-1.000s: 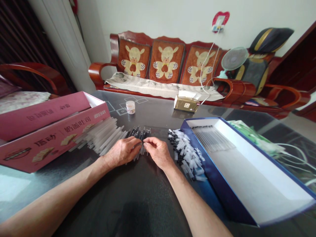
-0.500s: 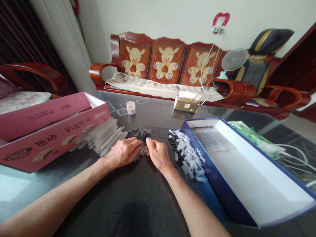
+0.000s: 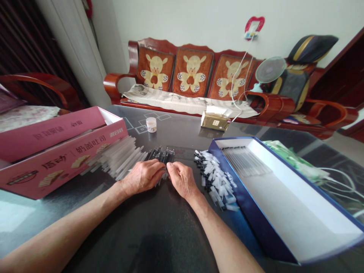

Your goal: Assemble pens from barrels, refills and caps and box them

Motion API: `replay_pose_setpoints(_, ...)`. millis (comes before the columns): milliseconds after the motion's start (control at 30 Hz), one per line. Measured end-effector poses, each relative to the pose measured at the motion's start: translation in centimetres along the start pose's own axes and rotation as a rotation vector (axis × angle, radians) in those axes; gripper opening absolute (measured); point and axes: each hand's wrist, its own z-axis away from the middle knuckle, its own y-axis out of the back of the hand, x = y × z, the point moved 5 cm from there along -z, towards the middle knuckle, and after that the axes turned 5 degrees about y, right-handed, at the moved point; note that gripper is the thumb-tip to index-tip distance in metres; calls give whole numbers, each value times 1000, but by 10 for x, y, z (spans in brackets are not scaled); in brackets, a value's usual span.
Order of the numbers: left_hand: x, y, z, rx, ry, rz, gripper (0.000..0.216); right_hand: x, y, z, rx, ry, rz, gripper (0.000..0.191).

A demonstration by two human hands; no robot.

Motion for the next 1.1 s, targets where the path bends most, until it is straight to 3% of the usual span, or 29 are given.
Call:
replay_pose_setpoints(133,0,0,0,6,1,-16,28,-2,-1,1,-47,2,-43,18)
replay_pose_setpoints(333,1,-1,0,1,-37,-37,27,1,-3,-2,-7,23,49,40)
replay_pose_setpoints(500,1,-1,-2,6,-36,-43,29,-3,-3,-1,-32,14,-8,32)
replay_pose_setpoints(567,3,4,-2,70,-59,-40,26,-3,-1,-1,-14,7,-33,28)
replay_pose_setpoints(667,7,19,-1,273,-67,-2,23,9,3,-4,82,-102,-146,31)
replay_pose_setpoints(767,2,28,1,404,71,134,21,25,7,-5,236,-222,-343,37)
replay_pose_setpoints(833,-9,25,1,384,263,283,32,28,6,-5,295,-243,-452,39)
replay_pose_setpoints(967,-31,8,1,313,672,793,43,16,-8,-2,188,-210,-519,38)
replay_pose_setpoints(1100,-36,2,-4,346,750,1248,41,5,-26,6,61,-313,-647,40)
